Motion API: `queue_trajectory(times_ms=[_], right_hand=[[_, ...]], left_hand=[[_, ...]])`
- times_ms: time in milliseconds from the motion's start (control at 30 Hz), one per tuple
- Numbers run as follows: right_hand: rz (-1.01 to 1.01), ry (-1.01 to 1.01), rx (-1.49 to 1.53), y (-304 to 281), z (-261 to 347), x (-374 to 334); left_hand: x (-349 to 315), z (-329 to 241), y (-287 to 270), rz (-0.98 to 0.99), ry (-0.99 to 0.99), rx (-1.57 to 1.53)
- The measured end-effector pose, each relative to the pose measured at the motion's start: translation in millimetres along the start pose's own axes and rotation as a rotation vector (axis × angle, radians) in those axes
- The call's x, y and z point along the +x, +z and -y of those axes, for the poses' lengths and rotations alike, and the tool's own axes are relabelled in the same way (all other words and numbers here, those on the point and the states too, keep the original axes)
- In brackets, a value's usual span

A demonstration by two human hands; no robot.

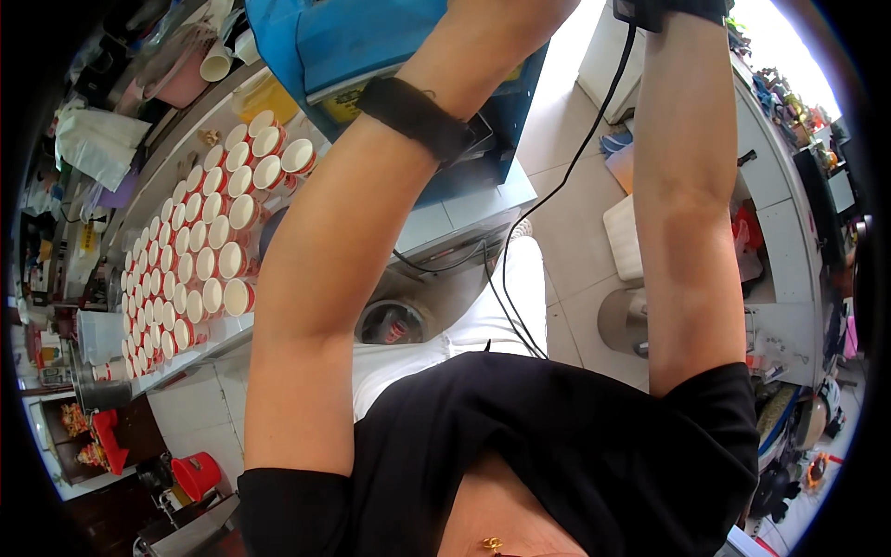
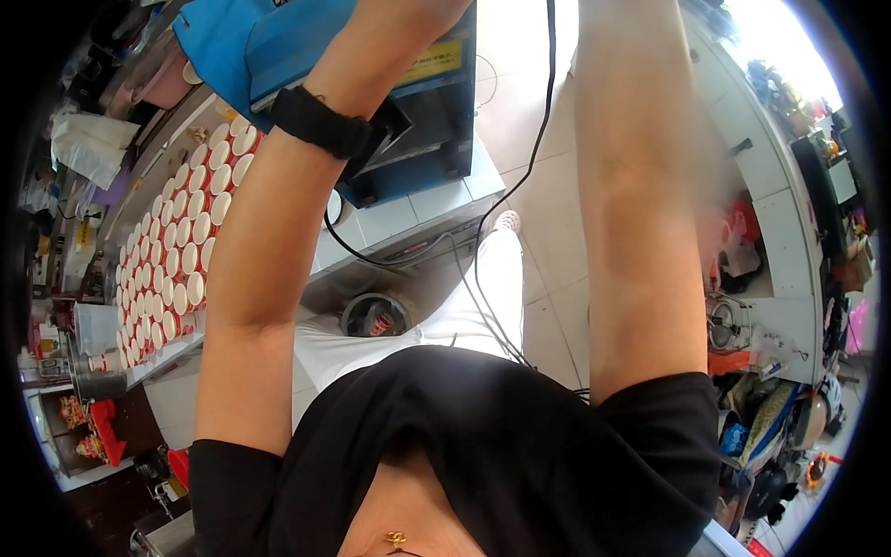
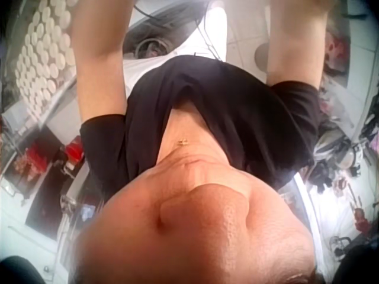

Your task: The person places a lid on a cup, inserts the cup into a sealing machine, operates the machine with a lever, and then removes the sealed cup and places it on a scale.

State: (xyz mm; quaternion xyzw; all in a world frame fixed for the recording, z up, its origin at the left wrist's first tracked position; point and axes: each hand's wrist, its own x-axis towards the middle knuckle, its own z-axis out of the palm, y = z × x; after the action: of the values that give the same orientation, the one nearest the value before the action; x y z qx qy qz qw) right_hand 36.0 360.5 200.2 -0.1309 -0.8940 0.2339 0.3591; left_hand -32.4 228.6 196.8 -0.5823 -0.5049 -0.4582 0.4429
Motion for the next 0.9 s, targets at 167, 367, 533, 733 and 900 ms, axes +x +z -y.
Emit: queue_trajectory(times_ms=[167,367,533,733,900], right_hand=[[0.003,-0.004,0.016,2.3,0.2,-5.3],[0.037,0.009,0.041,5.5,-11.5,-49.8],[0.077,0.030,0.092,9.2,-12.1,-92.5],[0.076,0.121,0.056,13.7,-31.1,-124.1],[0.055,0.113,0.065,29.1,-25.3,-102.0]], left_hand=[[1.2,0.8,5.0,-0.003,0.010,0.038],[-3.7,4.8,13.1,-0.036,0.037,0.065],[1.7,9.0,-4.5,-0.042,0.094,0.132],[-1.9,2.7,4.8,0.049,0.034,0.081],[-11.8,4.3,-8.3,-0.067,0.045,-0.157]])
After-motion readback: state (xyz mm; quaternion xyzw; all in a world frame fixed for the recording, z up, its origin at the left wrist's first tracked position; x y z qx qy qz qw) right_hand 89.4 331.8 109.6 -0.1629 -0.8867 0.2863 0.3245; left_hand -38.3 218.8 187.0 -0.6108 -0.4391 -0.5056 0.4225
